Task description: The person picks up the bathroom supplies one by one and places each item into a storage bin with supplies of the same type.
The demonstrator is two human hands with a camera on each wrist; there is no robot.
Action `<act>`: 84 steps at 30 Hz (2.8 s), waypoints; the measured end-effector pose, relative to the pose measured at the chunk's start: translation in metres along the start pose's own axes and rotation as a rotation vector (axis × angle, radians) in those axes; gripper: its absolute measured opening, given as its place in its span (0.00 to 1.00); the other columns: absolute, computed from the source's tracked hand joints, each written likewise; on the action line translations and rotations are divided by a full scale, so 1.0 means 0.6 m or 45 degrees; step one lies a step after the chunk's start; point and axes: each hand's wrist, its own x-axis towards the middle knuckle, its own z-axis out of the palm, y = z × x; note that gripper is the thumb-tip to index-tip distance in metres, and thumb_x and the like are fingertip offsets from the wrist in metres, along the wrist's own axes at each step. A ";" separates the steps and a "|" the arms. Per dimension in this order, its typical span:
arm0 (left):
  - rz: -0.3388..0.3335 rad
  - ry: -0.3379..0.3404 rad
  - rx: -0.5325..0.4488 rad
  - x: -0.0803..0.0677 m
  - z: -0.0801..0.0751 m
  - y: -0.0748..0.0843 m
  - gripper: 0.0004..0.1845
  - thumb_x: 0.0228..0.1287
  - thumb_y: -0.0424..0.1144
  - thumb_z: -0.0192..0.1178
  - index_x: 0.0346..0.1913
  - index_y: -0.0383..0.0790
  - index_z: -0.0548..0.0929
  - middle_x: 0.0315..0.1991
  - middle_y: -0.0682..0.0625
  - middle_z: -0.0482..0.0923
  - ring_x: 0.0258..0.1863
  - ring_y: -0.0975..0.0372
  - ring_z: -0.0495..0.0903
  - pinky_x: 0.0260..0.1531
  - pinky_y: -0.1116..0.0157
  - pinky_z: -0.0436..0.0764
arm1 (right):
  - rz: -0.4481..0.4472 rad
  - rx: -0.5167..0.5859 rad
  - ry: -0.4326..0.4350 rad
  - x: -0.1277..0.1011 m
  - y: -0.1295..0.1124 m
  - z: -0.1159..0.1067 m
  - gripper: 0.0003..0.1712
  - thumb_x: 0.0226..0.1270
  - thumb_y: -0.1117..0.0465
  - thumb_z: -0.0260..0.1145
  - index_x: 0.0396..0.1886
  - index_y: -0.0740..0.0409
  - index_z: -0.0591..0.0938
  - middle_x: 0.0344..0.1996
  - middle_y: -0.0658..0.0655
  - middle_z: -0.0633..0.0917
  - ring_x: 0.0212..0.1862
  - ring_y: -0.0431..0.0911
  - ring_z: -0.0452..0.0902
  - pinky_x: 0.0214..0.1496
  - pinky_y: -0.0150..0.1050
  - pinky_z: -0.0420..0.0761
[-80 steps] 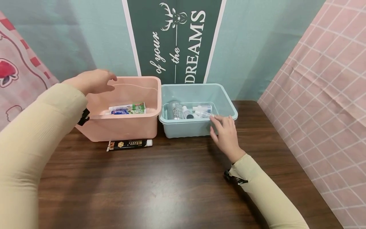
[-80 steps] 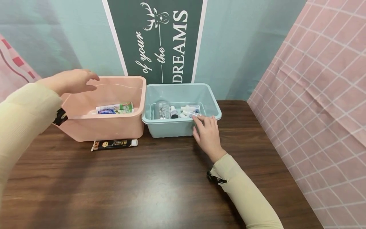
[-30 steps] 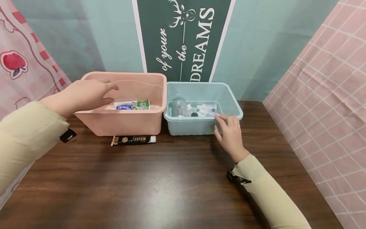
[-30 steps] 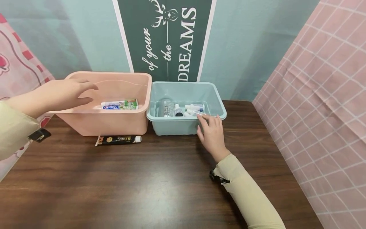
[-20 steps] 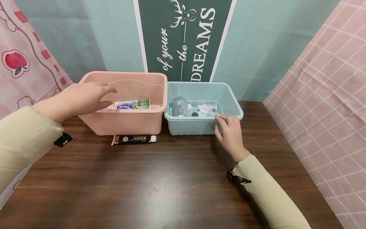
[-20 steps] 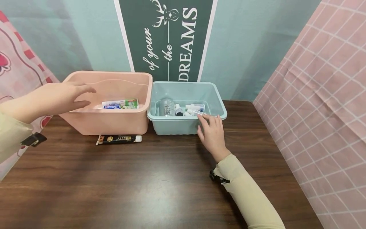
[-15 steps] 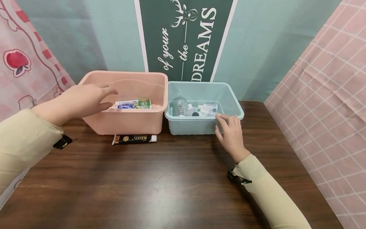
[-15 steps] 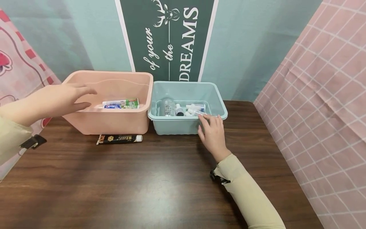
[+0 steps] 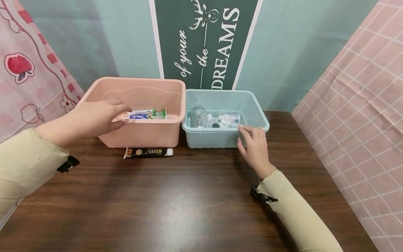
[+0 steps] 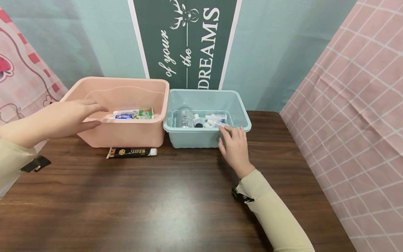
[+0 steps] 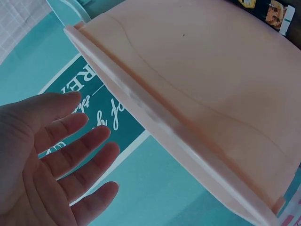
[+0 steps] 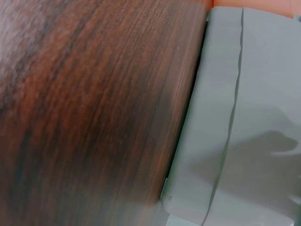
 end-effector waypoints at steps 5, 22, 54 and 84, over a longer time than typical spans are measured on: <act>-0.028 -0.025 -0.006 -0.004 0.006 0.009 0.16 0.59 0.38 0.62 0.50 0.37 0.77 0.40 0.45 0.78 0.37 0.53 0.79 0.34 0.52 0.77 | 0.002 -0.009 -0.008 -0.001 0.000 0.000 0.22 0.60 0.64 0.59 0.55 0.63 0.76 0.48 0.66 0.75 0.47 0.63 0.69 0.61 0.63 0.56; 0.134 0.041 -0.027 -0.013 0.042 0.009 0.18 0.51 0.33 0.67 0.46 0.33 0.78 0.38 0.42 0.79 0.36 0.52 0.79 0.35 0.52 0.77 | 0.006 0.009 0.009 -0.001 0.001 0.001 0.23 0.57 0.65 0.62 0.55 0.64 0.77 0.47 0.66 0.75 0.47 0.63 0.69 0.61 0.63 0.57; 0.127 -0.032 -0.040 -0.017 0.088 0.018 0.20 0.52 0.35 0.67 0.50 0.34 0.78 0.46 0.41 0.79 0.46 0.50 0.79 0.41 0.52 0.77 | 0.001 -0.008 0.000 -0.003 0.006 0.001 0.23 0.57 0.65 0.61 0.55 0.64 0.76 0.47 0.66 0.75 0.47 0.63 0.69 0.61 0.63 0.57; 0.070 -0.178 -0.062 -0.001 0.150 0.023 0.19 0.53 0.38 0.67 0.49 0.37 0.78 0.43 0.46 0.77 0.41 0.55 0.78 0.39 0.54 0.78 | -0.004 -0.010 -0.004 -0.002 0.005 0.005 0.23 0.59 0.64 0.59 0.55 0.64 0.76 0.47 0.67 0.75 0.47 0.63 0.69 0.61 0.63 0.56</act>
